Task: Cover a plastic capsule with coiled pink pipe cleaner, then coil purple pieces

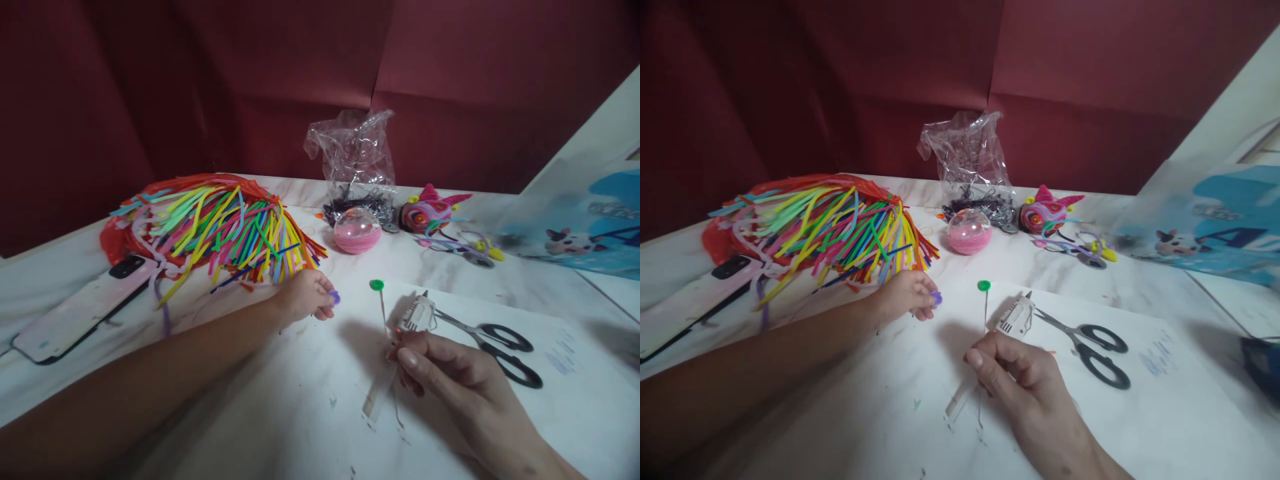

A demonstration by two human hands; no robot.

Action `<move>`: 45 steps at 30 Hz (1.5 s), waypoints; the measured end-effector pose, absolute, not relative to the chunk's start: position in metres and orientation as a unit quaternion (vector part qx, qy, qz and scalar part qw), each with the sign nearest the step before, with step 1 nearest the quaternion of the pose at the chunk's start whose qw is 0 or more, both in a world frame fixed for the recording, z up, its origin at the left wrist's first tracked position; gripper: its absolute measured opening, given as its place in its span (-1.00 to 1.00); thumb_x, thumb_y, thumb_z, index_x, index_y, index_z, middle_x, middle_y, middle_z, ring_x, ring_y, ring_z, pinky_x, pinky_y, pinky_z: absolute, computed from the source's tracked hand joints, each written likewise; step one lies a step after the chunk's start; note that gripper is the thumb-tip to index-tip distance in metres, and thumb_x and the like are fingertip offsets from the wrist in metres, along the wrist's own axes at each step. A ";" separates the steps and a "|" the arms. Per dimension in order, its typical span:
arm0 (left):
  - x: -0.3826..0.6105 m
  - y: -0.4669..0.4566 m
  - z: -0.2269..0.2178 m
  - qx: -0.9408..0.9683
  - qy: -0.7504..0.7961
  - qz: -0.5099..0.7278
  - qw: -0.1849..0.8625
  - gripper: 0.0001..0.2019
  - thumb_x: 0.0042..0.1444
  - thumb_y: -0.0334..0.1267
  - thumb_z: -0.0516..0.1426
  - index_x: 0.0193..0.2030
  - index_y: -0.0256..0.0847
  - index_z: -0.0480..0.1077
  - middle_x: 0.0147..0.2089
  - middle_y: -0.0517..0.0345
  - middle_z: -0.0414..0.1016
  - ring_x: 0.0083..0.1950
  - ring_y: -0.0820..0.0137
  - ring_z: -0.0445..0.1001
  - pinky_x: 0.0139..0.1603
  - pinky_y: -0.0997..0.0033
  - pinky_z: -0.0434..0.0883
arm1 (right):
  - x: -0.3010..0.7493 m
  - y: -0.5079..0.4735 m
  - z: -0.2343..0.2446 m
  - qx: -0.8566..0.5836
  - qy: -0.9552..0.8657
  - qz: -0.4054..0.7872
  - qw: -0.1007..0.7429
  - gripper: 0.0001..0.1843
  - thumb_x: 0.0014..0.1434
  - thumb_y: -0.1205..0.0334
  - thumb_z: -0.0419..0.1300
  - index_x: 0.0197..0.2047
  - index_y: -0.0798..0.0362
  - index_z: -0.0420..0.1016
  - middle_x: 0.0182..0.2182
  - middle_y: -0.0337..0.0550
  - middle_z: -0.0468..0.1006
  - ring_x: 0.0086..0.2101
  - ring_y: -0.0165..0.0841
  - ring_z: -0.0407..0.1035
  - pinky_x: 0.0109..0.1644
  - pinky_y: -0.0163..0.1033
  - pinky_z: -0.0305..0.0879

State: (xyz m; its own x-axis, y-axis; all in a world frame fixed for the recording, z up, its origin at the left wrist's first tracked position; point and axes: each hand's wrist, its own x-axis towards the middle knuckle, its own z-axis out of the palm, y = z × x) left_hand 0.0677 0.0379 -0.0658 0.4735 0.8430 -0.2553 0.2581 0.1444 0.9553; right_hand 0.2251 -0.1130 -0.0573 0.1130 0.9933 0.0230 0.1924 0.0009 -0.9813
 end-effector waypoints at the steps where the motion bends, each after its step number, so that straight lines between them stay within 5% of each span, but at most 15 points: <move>1: 0.070 0.040 -0.068 0.624 0.450 0.231 0.596 -0.90 -0.10 -0.47 0.20 -0.45 -0.34 0.34 -0.65 0.26 0.38 -0.63 0.51 0.41 -0.59 0.54 0.35 | 0.225 -0.113 -0.057 -0.572 -0.520 0.416 0.479 -0.58 0.06 -0.09 0.19 -0.60 0.08 0.35 -0.64 -0.26 0.22 -0.55 -0.42 0.07 -0.50 -0.31 -0.02; 12: 0.078 0.053 -0.076 0.763 0.439 0.199 0.432 -0.81 -0.03 -0.25 0.13 -0.35 -0.31 0.51 -0.68 0.28 0.31 -0.70 0.57 0.20 -0.69 0.57 0.13 | 0.231 -0.111 -0.056 -0.566 -0.575 0.380 0.453 -0.60 0.12 -0.06 0.13 -0.53 0.09 0.41 -0.63 -0.25 0.23 -0.55 -0.42 0.11 -0.50 -0.33 0.06; 19: 0.071 0.059 -0.071 0.825 0.403 0.183 0.351 -0.64 -0.13 -0.20 0.22 -0.13 -0.25 0.49 -0.45 0.17 0.47 -0.52 0.46 0.36 -0.49 0.51 0.25 | 0.237 -0.109 -0.058 -0.576 -0.582 0.337 0.464 -0.64 0.13 -0.03 0.14 -0.50 0.09 0.44 -0.61 -0.23 0.31 -0.54 -0.41 0.18 -0.49 -0.33 0.12; 25: 0.072 0.052 -0.073 0.865 0.372 0.181 0.283 -0.78 -0.21 -0.33 0.22 -0.33 -0.15 0.54 -0.34 0.14 0.49 -0.32 0.36 0.39 -0.29 0.46 0.25 | 0.263 -0.102 -0.037 -0.615 -0.568 0.158 0.524 -0.71 0.04 -0.02 0.23 -0.47 0.05 0.50 -0.58 -0.19 0.41 -0.49 -0.35 0.32 -0.34 -0.30 0.27; 30: 0.071 0.044 -0.071 0.857 0.379 0.213 0.277 -0.87 -0.14 -0.33 0.18 -0.39 -0.22 0.50 -0.36 0.09 0.48 -0.33 0.35 0.40 -0.30 0.43 0.27 | 0.277 -0.097 -0.025 -0.674 -0.472 0.093 0.561 -0.63 -0.04 -0.10 0.27 -0.42 0.07 0.50 -0.56 -0.14 0.45 -0.52 -0.35 0.33 -0.48 -0.31 0.25; 35: 0.067 0.019 -0.058 0.830 0.373 0.251 0.330 -0.80 0.01 -0.26 0.10 -0.23 -0.27 0.46 -0.49 0.16 0.44 -0.51 0.47 0.38 -0.46 0.51 0.30 | 0.279 -0.094 -0.026 -0.677 -0.597 0.074 0.424 -0.65 0.11 -0.06 0.13 -0.40 0.08 0.50 -0.48 -0.08 0.52 -0.46 -0.32 0.37 -0.40 -0.29 0.27; 45: 0.046 -0.028 -0.047 0.760 0.327 0.404 0.392 -0.82 -0.02 -0.27 0.18 -0.24 -0.26 0.41 -0.43 0.19 0.46 -0.43 0.49 0.42 -0.43 0.54 0.40 | 0.282 -0.108 -0.040 -0.687 -0.721 -0.060 -0.067 -0.74 0.08 0.06 0.11 -0.48 0.01 0.50 -0.49 -0.06 0.54 -0.50 -0.13 0.47 -0.56 -0.21 0.24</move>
